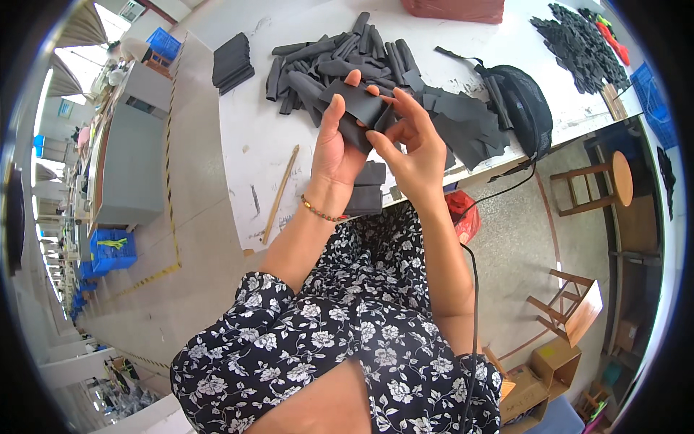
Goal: The person repeatedly picks up a dark gray fabric sleeve and a flat fabric piece, inserts the sleeve into the piece, and places the assembled unit on a growing stack. The person handles items one at a time and maintains a steady assembly rhythm throughout the clip.
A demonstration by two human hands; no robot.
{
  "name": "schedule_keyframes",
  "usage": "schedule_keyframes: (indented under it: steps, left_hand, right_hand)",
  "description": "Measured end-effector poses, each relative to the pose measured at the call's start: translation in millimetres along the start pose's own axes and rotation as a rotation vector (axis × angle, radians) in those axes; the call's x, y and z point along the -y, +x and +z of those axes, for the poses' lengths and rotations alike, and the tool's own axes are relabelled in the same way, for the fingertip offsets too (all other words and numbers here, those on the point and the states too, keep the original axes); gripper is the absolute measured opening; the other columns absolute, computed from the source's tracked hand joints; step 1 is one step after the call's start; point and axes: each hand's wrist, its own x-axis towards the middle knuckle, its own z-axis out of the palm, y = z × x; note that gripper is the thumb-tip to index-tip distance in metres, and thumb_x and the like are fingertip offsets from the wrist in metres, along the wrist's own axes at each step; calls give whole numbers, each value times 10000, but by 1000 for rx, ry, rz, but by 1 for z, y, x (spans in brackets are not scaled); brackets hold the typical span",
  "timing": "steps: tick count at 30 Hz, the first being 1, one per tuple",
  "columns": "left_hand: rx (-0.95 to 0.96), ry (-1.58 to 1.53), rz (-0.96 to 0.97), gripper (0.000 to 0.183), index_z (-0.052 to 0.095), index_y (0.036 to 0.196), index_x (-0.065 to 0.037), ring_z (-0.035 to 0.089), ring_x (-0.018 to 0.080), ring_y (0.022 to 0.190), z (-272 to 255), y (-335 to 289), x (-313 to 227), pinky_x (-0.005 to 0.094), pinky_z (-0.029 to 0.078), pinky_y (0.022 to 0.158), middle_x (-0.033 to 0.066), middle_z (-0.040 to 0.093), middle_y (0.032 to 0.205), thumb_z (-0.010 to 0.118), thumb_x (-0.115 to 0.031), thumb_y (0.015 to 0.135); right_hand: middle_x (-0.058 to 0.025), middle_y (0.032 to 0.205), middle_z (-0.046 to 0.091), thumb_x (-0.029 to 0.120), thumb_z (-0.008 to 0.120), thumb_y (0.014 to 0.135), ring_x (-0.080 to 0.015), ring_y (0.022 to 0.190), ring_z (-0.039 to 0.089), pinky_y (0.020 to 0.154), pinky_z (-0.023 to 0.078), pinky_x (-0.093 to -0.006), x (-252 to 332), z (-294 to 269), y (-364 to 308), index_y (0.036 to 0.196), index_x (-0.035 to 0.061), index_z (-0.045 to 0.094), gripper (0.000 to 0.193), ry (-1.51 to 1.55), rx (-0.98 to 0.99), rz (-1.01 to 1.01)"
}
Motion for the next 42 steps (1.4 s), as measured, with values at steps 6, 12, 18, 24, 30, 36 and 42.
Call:
schedule_keyframes:
  steps: [6, 12, 18, 24, 30, 36, 42]
  left_hand:
    - [109, 397, 180, 552, 569, 1277, -21, 570, 98, 858, -12, -7, -41, 241, 497, 804, 38, 637, 1049, 795, -187, 802]
    - [179, 948, -23, 574, 625, 1237, -40, 610, 84, 841, -7, -43, -23, 233, 480, 757, -3, 663, 951, 853, -85, 712]
    - [388, 1267, 362, 593, 649, 1174, 10, 581, 58, 763, -5, -41, -30, 215, 488, 667, -5, 629, 1010, 881, -42, 631]
    - [386, 1267, 378, 601, 654, 1162, 16, 607, 64, 786, -3, -46, -33, 220, 505, 667, 10, 614, 1048, 892, -57, 615]
    - [288, 957, 243, 610, 667, 1186, -29, 619, 110, 886, -19, -45, -27, 281, 516, 749, 33, 654, 1050, 894, -87, 622]
    - [40, 561, 267, 580, 587, 1256, -38, 609, 110, 879, -33, -36, -32, 210, 505, 777, 102, 675, 1081, 835, -74, 733]
    - [-129, 224, 372, 492, 553, 1267, -79, 475, 79, 696, -76, -25, -77, 198, 448, 668, 140, 658, 1097, 761, -244, 853]
  right_hand:
    - [-191, 1296, 593, -76, 755, 751, -56, 737, 558, 692, 499, -205, 21, -24, 3, 1405, -8, 431, 733, 225, 105, -64]
    - [-206, 1304, 588, 26, 789, 759, -85, 764, 553, 782, 499, -263, 28, -18, 0, 1402, -31, 415, 746, 304, 289, -26]
    - [-163, 1213, 643, 165, 733, 861, -109, 875, 579, 773, 478, -239, 30, -19, -2, 1344, -43, 470, 588, 442, 352, 108]
    - [-143, 1180, 657, 149, 686, 901, -109, 952, 596, 783, 477, -234, 27, -19, -5, 1342, -47, 464, 531, 619, 379, 195]
    - [-151, 1251, 624, 82, 615, 911, -125, 1008, 605, 813, 491, -251, 26, -4, -10, 1375, -42, 434, 513, 727, 278, 260]
    - [-139, 1265, 618, -100, 485, 843, -123, 959, 628, 784, 512, -244, 34, -18, -13, 1402, 44, 447, 579, 105, 102, 45]
    - [-143, 1221, 608, -62, 498, 894, -159, 893, 649, 784, 547, -272, -12, -88, 11, 1359, 27, 500, 473, -141, -243, -34]
